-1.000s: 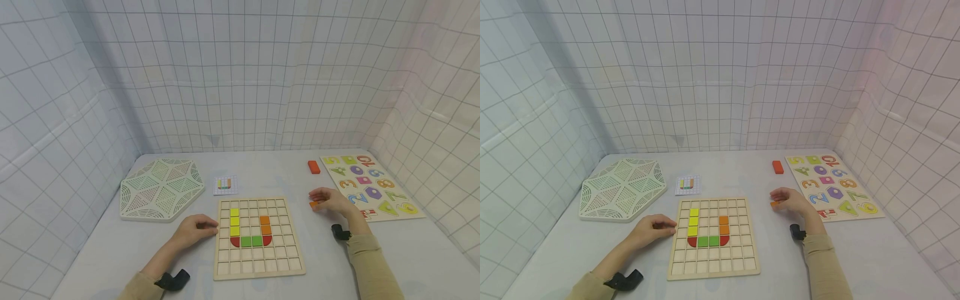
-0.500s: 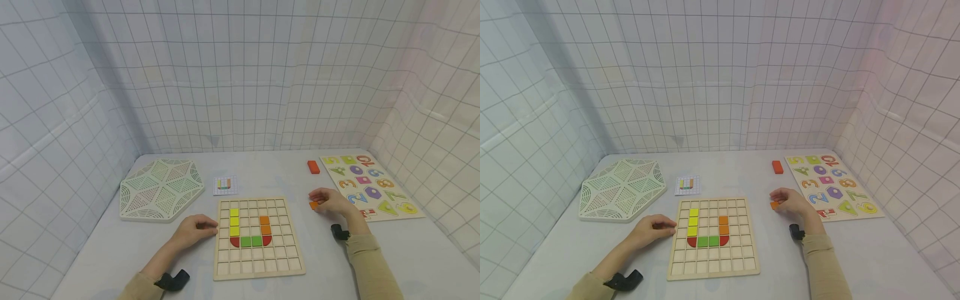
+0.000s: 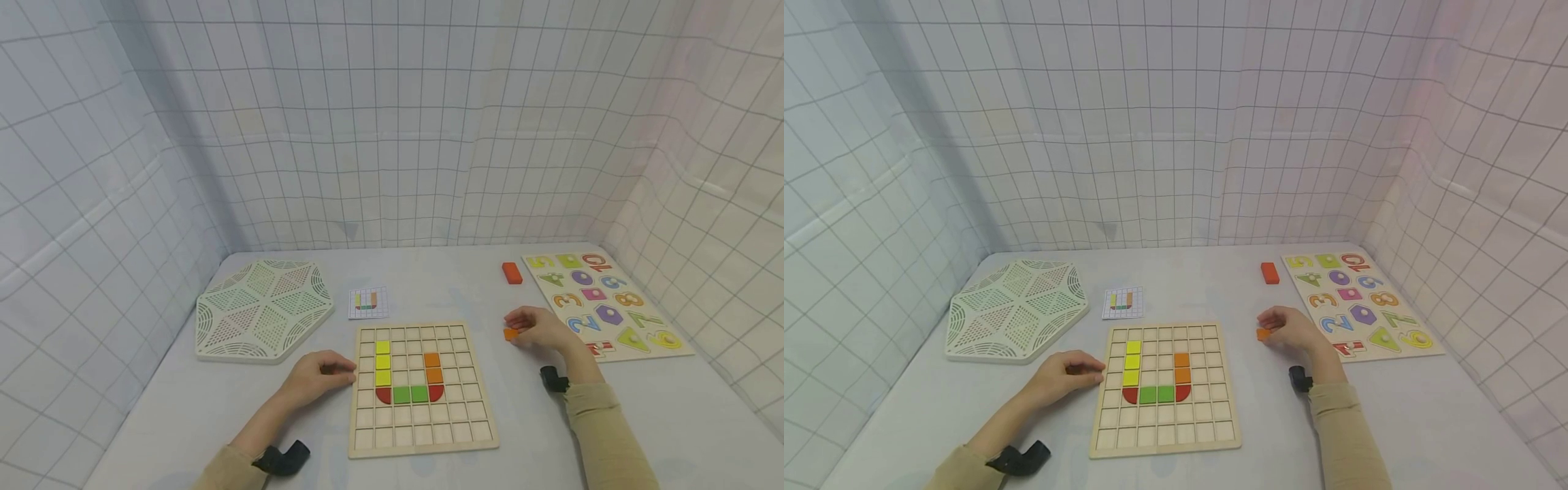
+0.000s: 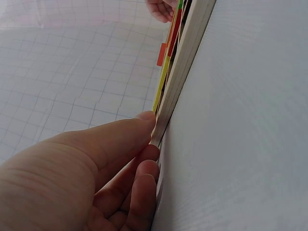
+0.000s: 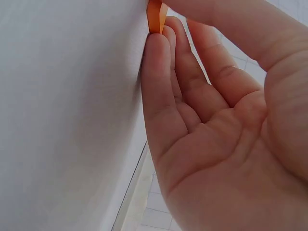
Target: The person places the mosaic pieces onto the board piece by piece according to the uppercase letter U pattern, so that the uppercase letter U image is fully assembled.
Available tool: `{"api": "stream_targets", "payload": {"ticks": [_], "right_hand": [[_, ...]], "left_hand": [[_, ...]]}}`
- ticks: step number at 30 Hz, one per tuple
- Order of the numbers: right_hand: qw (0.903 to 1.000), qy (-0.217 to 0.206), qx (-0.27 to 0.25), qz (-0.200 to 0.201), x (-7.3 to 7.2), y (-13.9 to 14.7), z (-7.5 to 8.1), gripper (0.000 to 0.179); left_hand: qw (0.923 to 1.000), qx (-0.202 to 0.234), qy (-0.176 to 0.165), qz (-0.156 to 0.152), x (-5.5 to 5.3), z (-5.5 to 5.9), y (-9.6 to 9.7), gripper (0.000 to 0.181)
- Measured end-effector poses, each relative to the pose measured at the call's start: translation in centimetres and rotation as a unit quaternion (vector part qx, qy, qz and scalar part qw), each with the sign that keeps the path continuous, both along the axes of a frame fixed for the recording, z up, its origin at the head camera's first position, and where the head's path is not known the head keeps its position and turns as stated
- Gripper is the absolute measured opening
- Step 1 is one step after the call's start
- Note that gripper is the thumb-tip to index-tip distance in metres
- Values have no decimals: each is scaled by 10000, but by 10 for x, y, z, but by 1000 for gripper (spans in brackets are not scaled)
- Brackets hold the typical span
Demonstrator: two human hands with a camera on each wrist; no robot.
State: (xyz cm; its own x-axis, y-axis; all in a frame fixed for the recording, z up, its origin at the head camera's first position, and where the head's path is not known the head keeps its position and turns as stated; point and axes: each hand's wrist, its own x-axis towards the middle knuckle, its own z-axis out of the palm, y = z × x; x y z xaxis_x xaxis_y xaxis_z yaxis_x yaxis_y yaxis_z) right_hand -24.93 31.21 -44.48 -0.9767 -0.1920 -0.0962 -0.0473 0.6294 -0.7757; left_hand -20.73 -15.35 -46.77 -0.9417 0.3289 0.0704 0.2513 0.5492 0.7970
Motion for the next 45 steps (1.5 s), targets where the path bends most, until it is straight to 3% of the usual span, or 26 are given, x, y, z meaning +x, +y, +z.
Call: {"api": "stream_targets", "payload": {"ticks": [11,20,29,39,45], "right_hand": [[9992,129,373,-89,3,-4,3,34],[9993,268,170,172,0,1,-1,29],[9980,474,35,410,-1,-5,7,21],[9944,744,-194,720,-2,-22,24,18],[9912,909,-395,881,14,-54,61,19]], "left_hand": [[10000,38,3,-16,0,-1,0,17],[10000,35,5,-28,0,-1,0,17],[10000,15,15,-34,1,1,-1,18],[10000,25,14,-46,0,1,0,17],[10000,6,-24,-2,-1,0,0,18]]}}
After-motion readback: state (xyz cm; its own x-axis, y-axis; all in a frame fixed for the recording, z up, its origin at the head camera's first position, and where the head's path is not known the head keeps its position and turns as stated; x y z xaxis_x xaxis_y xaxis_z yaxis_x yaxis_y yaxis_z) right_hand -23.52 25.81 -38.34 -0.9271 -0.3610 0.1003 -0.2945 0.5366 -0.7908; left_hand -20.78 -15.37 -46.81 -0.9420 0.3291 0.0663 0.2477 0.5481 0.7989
